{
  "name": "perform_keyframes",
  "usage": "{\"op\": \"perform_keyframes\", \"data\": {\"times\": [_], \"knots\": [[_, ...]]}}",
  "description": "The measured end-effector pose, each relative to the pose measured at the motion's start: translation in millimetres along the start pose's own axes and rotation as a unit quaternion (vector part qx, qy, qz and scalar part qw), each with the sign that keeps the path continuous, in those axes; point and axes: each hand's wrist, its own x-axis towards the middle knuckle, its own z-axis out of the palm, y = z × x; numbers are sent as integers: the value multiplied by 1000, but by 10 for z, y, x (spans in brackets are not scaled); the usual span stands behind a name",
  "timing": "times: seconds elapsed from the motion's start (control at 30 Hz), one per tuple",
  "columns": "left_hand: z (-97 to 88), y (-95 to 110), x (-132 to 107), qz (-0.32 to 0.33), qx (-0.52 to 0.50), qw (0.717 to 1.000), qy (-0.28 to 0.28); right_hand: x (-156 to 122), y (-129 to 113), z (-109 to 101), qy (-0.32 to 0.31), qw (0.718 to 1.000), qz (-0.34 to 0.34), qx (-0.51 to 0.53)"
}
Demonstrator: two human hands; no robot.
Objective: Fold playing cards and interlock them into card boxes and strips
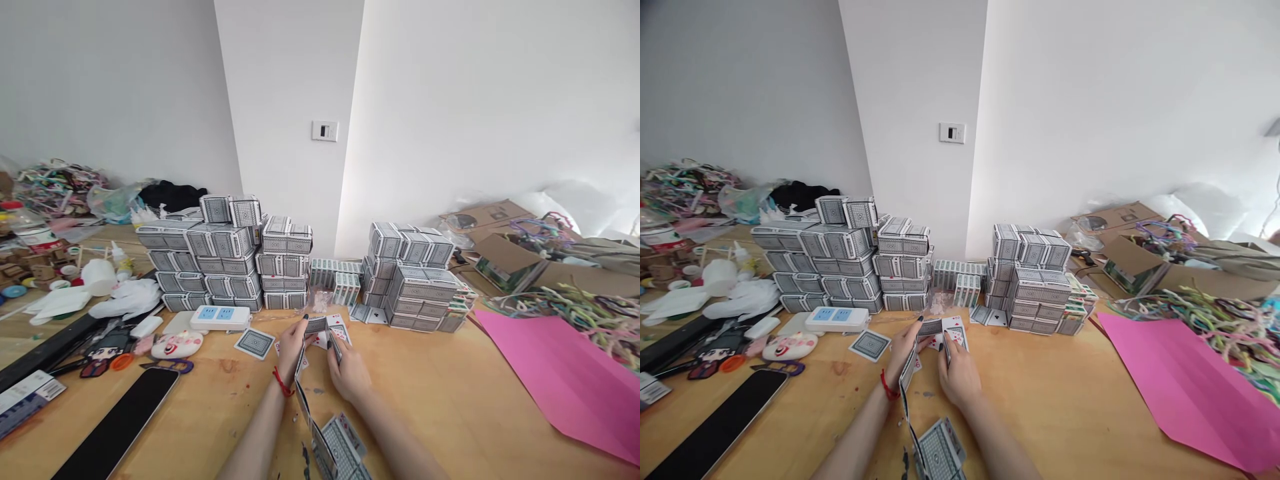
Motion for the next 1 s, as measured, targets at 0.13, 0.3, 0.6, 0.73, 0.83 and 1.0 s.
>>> {"op": "perform_keyframes", "data": {"times": [0.13,0.3,0.6,0.73,0.83,1.0], "knots": [[-3,-3,7,0,3,1000,-2,-3,-5,3,8,1000,-5,-1],[-7,-8,10,3,-1,1000,-4,1,0,10,11,1000,-4,-6],[18,13,-4,-14,7,1000,-9,9,29,35,9,1000,7,-22],[32,27,-7,-19,8,1000,2,8,42,60,15,999,4,-38],[38,37,-15,-20,12,1000,9,7,35,68,17,998,5,-53],[39,43,-26,-17,-1,1000,-8,-4,1,74,16,998,22,-56]]}}
